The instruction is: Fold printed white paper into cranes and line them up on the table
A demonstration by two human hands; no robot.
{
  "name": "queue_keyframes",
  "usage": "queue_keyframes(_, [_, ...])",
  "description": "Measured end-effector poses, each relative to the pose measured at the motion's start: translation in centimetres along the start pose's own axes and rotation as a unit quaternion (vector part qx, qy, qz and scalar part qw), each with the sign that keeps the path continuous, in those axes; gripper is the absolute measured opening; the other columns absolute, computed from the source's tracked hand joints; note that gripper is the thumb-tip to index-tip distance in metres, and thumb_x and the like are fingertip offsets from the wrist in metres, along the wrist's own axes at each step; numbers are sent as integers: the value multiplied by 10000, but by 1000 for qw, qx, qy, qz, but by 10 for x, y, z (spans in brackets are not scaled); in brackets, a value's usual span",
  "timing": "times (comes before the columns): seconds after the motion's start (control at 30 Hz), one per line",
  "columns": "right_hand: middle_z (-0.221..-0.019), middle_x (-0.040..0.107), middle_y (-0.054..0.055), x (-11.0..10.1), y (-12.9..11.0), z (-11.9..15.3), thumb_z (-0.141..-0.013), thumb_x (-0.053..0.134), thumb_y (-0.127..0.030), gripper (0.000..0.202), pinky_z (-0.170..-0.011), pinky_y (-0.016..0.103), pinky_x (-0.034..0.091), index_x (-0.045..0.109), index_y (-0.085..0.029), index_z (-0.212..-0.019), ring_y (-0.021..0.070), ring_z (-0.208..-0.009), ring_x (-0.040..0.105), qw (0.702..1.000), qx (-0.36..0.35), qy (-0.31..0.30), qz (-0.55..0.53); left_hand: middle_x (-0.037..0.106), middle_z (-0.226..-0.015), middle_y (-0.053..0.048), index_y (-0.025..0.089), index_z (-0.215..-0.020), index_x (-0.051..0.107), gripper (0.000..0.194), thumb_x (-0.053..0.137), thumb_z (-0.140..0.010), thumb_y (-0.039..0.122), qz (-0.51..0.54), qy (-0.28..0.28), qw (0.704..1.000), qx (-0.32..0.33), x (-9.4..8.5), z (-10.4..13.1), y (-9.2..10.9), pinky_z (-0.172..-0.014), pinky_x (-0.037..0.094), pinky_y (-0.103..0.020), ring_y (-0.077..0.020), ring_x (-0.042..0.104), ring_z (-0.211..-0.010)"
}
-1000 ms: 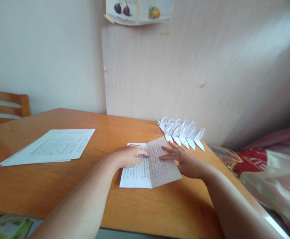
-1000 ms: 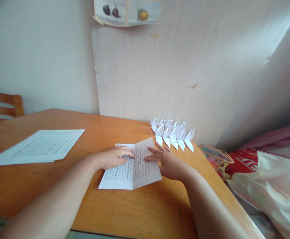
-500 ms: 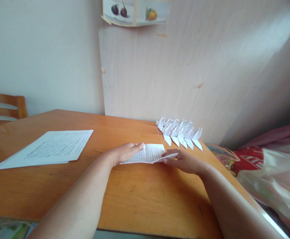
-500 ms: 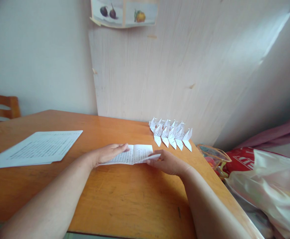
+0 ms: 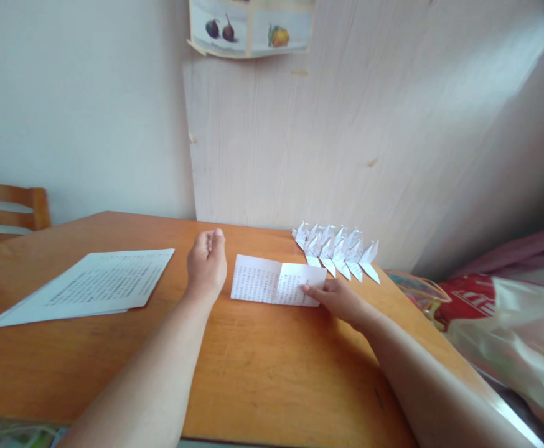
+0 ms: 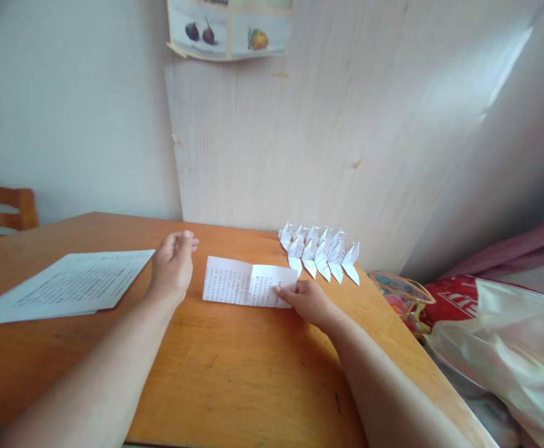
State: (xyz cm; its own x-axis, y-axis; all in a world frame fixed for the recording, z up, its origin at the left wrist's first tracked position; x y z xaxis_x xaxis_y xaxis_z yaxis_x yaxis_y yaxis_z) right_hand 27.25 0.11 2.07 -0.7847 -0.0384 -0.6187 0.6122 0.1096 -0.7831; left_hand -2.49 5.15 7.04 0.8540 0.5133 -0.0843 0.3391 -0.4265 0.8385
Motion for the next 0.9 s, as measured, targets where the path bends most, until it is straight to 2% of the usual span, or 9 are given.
queue_keyframes(0.2, [-872, 741, 83, -7, -2, 1, -827, 610, -591, 396, -688, 351, 542, 745, -219, -857, 271, -843, 670, 998, 4, -55, -38, 695, -982, -64, 195, -997, 620, 262, 536, -912, 428, -59, -56, 986, 147, 10, 24, 32, -877, 503, -340, -195, 649, -930])
queue_keyframes(0.27, [-937, 747, 95, -10, 1, 0, -828, 623, -566, 374, -722, 356, 548, 744, -214, -862, 277, -883, 678, 997, 16, -56, -49, 690, -976, -62, 195, -992, 621, 221, 543, -913, 386, -62, -110, 974, 186, 17, 34, 42, -892, 500, -341, -192, 643, -941])
queue_keyframes(0.37, [-919, 748, 99, -12, 8, -3, -813, 653, -541, 344, -695, 343, 542, 725, -205, -818, 271, -853, 680, 997, 33, -35, -55, 687, -947, -52, 210, -942, 646, 199, 506, -934, 352, -93, -233, 941, 227, 33, 52, 51, -891, 498, -350, -197, 634, -939])
queue_keyframes(0.47, [-879, 741, 76, -10, 18, -7, -802, 666, -533, 333, -647, 315, 516, 702, -203, -812, 248, -799, 675, 999, 47, -14, -25, 701, -1012, -52, 229, -984, 685, 213, 498, -933, 317, -120, -357, 893, 248, 50, 72, 50, -920, 494, -354, -204, 627, -1002])
queue_keyframes(0.57, [-887, 732, 69, -9, 27, -14, -798, 665, -539, 353, -640, 303, 490, 682, -194, -870, 235, -792, 662, 999, 36, 6, 33, 665, -1231, -58, 244, -1138, 684, 280, 535, -906, 294, -150, -438, 846, 264, 61, 87, 42, -1052, 431, -383, -223, 566, -1190])
queue_keyframes(0.67, [-878, 715, 90, -11, 32, -18, -783, 671, -566, 456, -633, 311, 469, 660, -165, -1000, 232, -750, 646, 992, 40, 45, 110, 567, -1395, -77, 244, -1244, 653, 369, 542, -903, 327, -198, -485, 809, 267, 66, 96, 30, -1126, 358, -424, -257, 471, -1322])
queue_keyframes(0.77, [-933, 704, 102, -17, 27, -15, -795, 666, -549, 612, -699, 335, 469, 570, -150, -1248, 244, -806, 645, 980, 39, 94, 171, 513, -1452, -85, 248, -1297, 622, 416, 537, -909, 371, -226, -514, 788, 252, 66, 100, 22, -1142, 335, -432, -269, 436, -1358])
queue_keyframes(0.83, [-1050, 690, 116, -20, 16, -10, -823, 651, -498, 581, -820, 371, 455, 559, -173, -1295, 277, -969, 621, 966, 3, 131, 223, 499, -1465, -84, 251, -1314, 606, 433, 542, -907, 385, -234, -528, 780, 243, 66, 101, 21, -1149, 323, -436, -276, 425, -1368])
queue_keyframes(0.9, [-1145, 664, 117, -18, 2, -4, -862, 614, -448, 434, -912, 397, 419, 636, -196, -1215, 298, -1094, 567, 952, -46, 146, 266, 514, -1449, -86, 247, -1312, 603, 430, 546, -906, 377, -232, -541, 771, 242, 65, 103, 22, -1140, 333, -433, -281, 444, -1351])
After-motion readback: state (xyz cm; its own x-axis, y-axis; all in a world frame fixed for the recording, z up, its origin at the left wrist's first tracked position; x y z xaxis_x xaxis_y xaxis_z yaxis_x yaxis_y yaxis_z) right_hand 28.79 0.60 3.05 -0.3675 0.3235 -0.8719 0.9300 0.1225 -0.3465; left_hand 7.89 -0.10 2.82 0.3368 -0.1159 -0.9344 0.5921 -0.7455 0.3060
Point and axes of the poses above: each hand's wrist, its own z-axis away from the middle knuckle, its own x-axis out of the palm, y = z × x, the point moved 5 cm from there along -z, towards the middle knuckle
